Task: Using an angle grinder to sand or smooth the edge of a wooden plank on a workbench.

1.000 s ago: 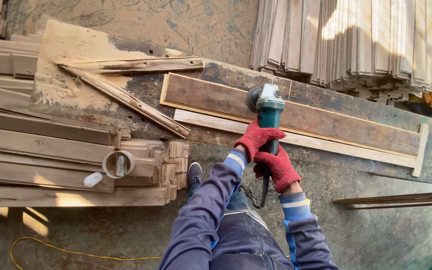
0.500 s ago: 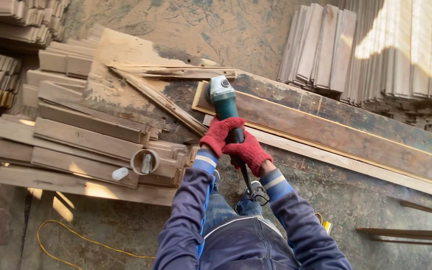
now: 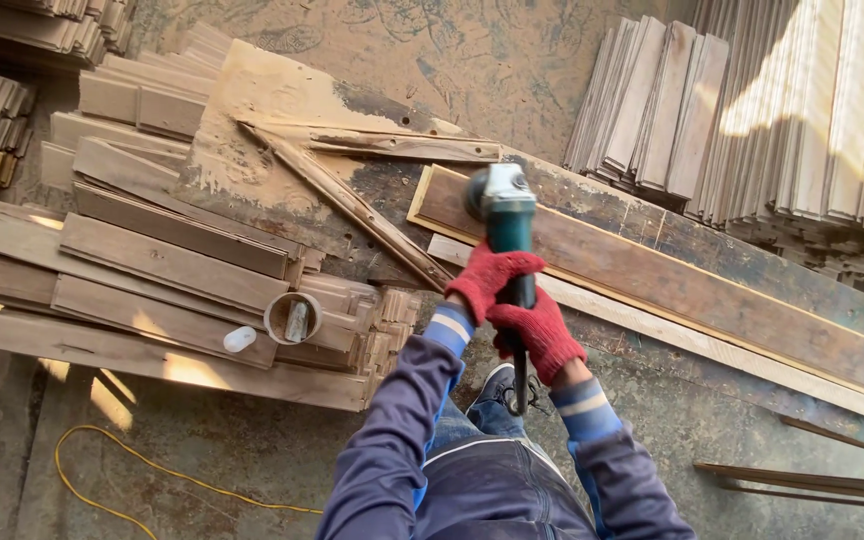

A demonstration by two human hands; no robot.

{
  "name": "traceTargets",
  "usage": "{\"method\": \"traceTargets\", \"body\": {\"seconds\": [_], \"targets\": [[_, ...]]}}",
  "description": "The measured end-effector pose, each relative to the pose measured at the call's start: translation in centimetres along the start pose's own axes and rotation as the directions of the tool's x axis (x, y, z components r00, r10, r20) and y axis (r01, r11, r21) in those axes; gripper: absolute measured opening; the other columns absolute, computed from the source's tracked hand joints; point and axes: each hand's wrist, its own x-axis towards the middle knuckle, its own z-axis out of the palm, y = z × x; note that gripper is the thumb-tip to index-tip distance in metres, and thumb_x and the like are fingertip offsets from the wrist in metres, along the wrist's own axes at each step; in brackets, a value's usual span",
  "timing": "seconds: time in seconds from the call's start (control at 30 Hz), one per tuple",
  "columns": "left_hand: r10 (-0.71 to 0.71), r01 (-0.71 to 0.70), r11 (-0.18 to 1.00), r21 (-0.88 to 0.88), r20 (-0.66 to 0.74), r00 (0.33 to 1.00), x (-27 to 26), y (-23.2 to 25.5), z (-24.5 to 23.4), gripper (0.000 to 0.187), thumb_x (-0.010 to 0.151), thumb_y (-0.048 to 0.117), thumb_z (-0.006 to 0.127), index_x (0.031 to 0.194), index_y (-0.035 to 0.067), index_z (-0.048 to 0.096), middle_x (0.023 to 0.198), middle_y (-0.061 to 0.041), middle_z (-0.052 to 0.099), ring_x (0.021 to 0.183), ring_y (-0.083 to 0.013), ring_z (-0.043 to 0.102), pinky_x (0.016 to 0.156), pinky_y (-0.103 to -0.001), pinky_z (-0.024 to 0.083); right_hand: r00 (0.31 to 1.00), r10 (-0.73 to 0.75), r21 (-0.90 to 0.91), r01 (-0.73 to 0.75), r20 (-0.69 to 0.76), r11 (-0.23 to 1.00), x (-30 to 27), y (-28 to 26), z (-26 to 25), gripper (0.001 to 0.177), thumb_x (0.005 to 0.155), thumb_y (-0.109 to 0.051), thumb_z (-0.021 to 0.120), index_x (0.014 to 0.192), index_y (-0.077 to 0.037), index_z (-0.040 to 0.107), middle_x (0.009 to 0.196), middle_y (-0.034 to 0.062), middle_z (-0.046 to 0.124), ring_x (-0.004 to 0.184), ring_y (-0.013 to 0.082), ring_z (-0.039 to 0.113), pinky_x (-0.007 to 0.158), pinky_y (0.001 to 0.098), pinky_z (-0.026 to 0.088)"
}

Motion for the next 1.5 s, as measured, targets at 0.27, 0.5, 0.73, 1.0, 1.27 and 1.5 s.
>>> {"method": "traceTargets", "body": {"seconds": [0.27,0.5,0.73,1.0,1.27,1.5], "targets": [[0.014,-0.013,1.000,0.024,-0.043,0.999,-0.1,0.0,-0.6,0.068,0.054,0.003,0.095,0.115,0.006,0.065,0.080,-0.017,0.069,0.072,-0.0347,0.074,0.068,-0.048,0.063,1.000,-0.012,-0.005,0.012,0.008,1.000,0.2,0.1,0.6,0.046,0.062,-0.003,0.088,0.098,0.005,0.060,0.064,0.0283,0.062,0.048,0.0410,0.068,0.039,0.0509,0.059],[0.020,-0.012,0.998,0.058,-0.136,0.990,-0.5,3.0,-5.4,0.066,0.058,0.007,0.095,0.114,0.008,0.062,0.076,-0.016,0.070,0.068,-0.0323,0.076,0.062,-0.048,0.062,0.987,-0.059,-0.021,0.063,0.151,0.998,0.2,-1.2,4.0,0.046,0.059,0.000,0.090,0.096,0.004,0.062,0.063,0.0272,0.061,0.047,0.0409,0.067,0.038,0.0504,0.058],[-0.032,0.031,0.999,0.013,0.054,0.998,1.9,-5.7,4.0,0.065,0.057,-0.006,0.091,0.115,0.009,0.063,0.074,-0.018,0.068,0.065,-0.0365,0.074,0.058,-0.050,0.064,0.997,-0.004,0.105,0.012,-0.074,0.994,-0.4,2.8,-4.9,0.043,0.061,-0.004,0.086,0.097,0.002,0.063,0.065,0.0261,0.061,0.049,0.0400,0.068,0.041,0.0527,0.059],[-0.192,0.084,0.899,0.431,0.214,0.958,0.1,-13.7,14.9,0.099,0.041,0.017,0.102,0.130,0.006,0.058,0.109,-0.018,0.071,0.108,-0.0366,0.069,0.095,-0.051,0.056,0.944,0.081,0.266,0.008,-0.319,0.964,-1.2,8.6,-15.8,0.037,0.068,-0.009,0.083,0.096,-0.002,0.061,0.071,0.0275,0.064,0.059,0.0438,0.070,0.053,0.0617,0.060],[-0.065,0.020,0.949,0.315,0.133,0.989,2.2,-10.3,9.5,0.083,0.042,0.010,0.102,0.118,0.010,0.067,0.092,-0.014,0.073,0.087,-0.0329,0.074,0.079,-0.049,0.061,0.981,0.008,0.199,0.031,-0.193,0.980,0.0,6.1,-10.6,0.044,0.064,-0.007,0.088,0.098,0.001,0.061,0.069,0.0269,0.064,0.054,0.0431,0.069,0.047,0.0603,0.058],[-0.012,0.012,1.000,0.001,0.007,1.000,1.1,-2.7,0.4,0.069,0.058,-0.002,0.095,0.118,0.008,0.062,0.076,-0.021,0.070,0.062,-0.0399,0.074,0.055,-0.052,0.065,0.998,-0.035,0.035,0.033,0.044,0.999,-0.7,0.9,-2.0,0.043,0.060,-0.004,0.088,0.093,0.003,0.062,0.063,0.0271,0.063,0.046,0.0404,0.067,0.039,0.0515,0.057]]}}
